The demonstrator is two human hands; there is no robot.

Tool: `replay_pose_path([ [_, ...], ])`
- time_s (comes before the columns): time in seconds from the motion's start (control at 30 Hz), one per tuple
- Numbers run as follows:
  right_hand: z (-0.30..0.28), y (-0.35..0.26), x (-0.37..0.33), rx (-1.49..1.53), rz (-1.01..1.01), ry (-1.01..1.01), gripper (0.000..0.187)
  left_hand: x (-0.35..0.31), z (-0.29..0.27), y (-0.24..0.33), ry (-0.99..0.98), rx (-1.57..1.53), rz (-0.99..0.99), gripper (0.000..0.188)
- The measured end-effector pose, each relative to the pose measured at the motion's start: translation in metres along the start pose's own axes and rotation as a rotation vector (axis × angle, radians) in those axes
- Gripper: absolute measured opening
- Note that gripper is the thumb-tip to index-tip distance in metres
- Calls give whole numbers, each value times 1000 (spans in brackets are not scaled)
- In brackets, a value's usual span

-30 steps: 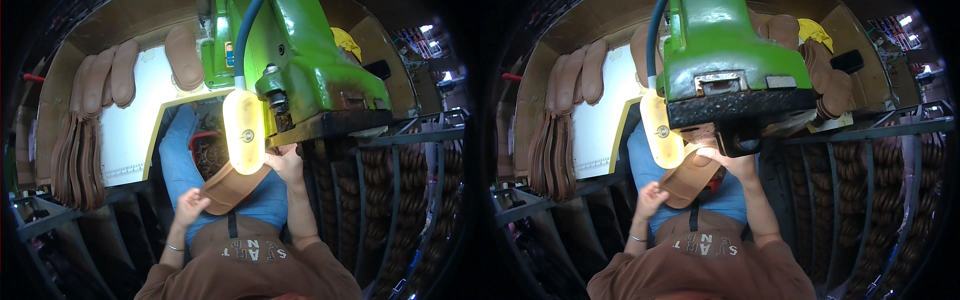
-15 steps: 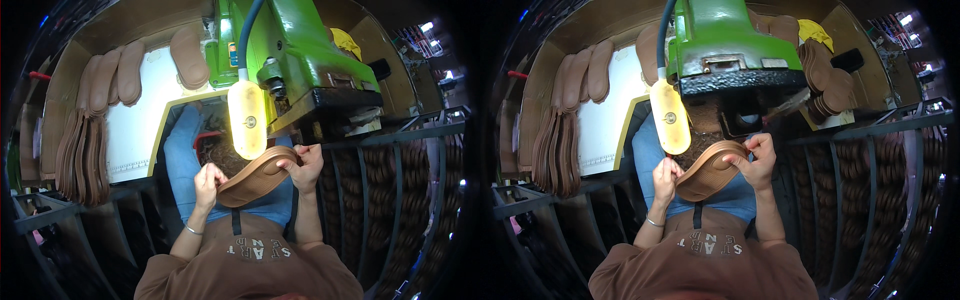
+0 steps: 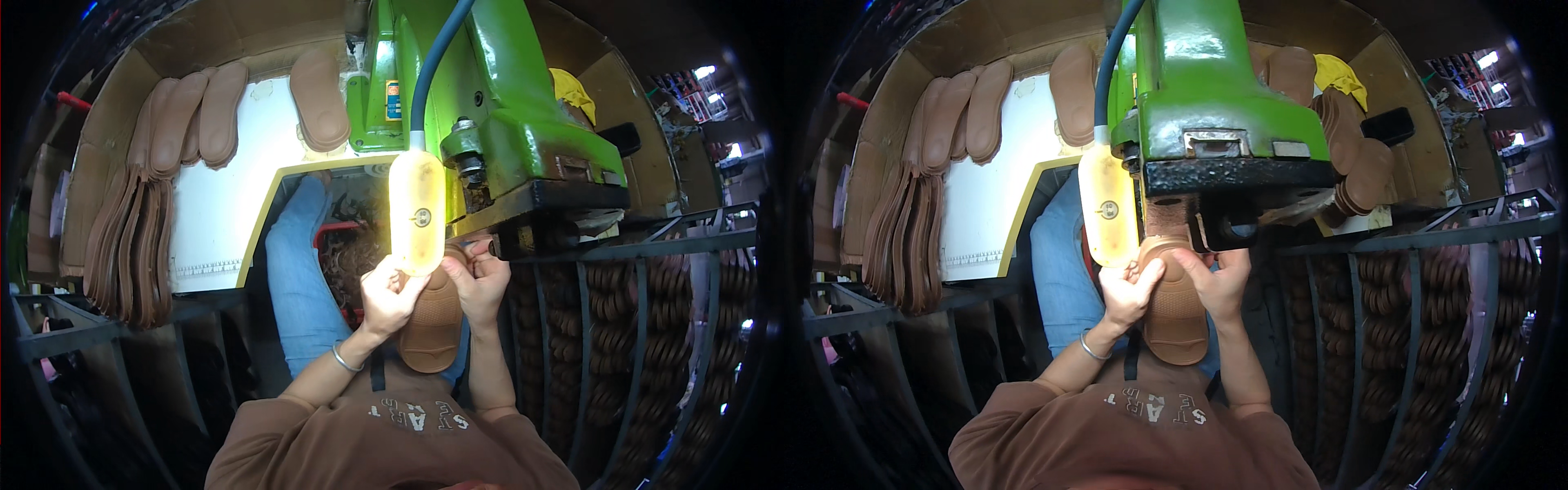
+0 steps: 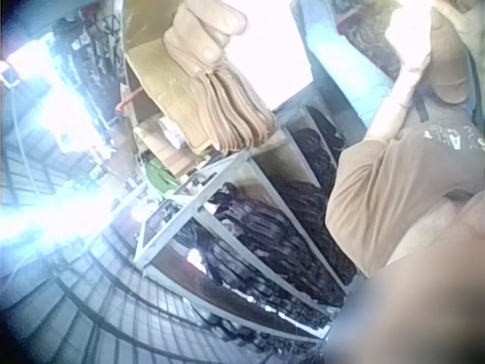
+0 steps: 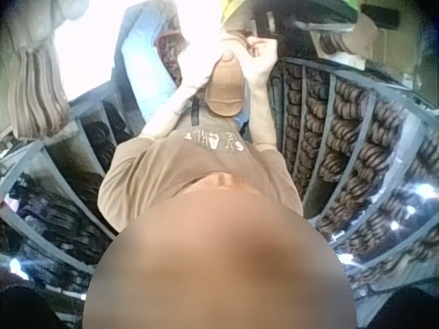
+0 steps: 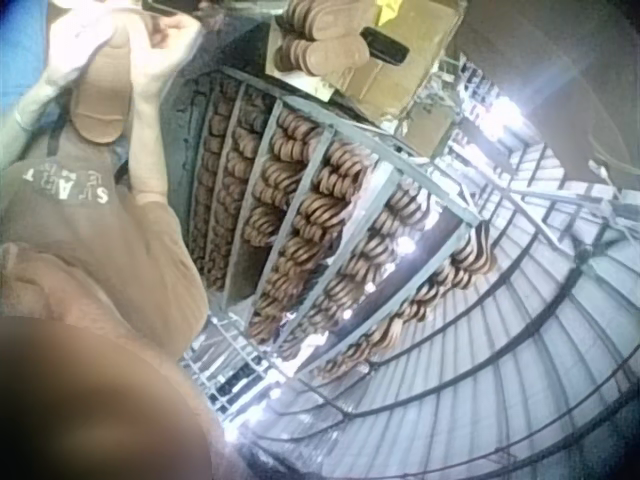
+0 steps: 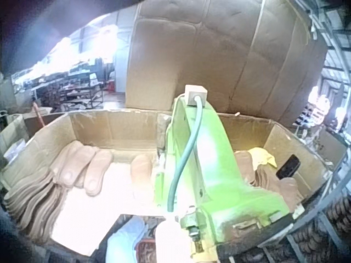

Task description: Using an industrial machine to process or stitch the edges of shoe insoles.

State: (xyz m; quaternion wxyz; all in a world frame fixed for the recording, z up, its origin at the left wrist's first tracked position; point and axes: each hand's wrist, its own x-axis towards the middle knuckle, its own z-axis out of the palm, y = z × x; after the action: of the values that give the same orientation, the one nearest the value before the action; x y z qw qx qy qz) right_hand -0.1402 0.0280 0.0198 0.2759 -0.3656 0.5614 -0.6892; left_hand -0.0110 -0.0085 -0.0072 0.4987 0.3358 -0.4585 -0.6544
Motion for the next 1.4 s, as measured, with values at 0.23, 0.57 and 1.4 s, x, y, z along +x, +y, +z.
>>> replay_pose_path([
  [0.23,44,-3,-41,-186,194,-241,36,34,-95,51,-13,234,118,16],
  [0.57,103,43,-21,1042,870,-163,35,238,-261,70,526,1654,262,73],
  [1.4,-93,78,-102,449,860,-290,42,2,-101,51,-324,-197,-29,99],
])
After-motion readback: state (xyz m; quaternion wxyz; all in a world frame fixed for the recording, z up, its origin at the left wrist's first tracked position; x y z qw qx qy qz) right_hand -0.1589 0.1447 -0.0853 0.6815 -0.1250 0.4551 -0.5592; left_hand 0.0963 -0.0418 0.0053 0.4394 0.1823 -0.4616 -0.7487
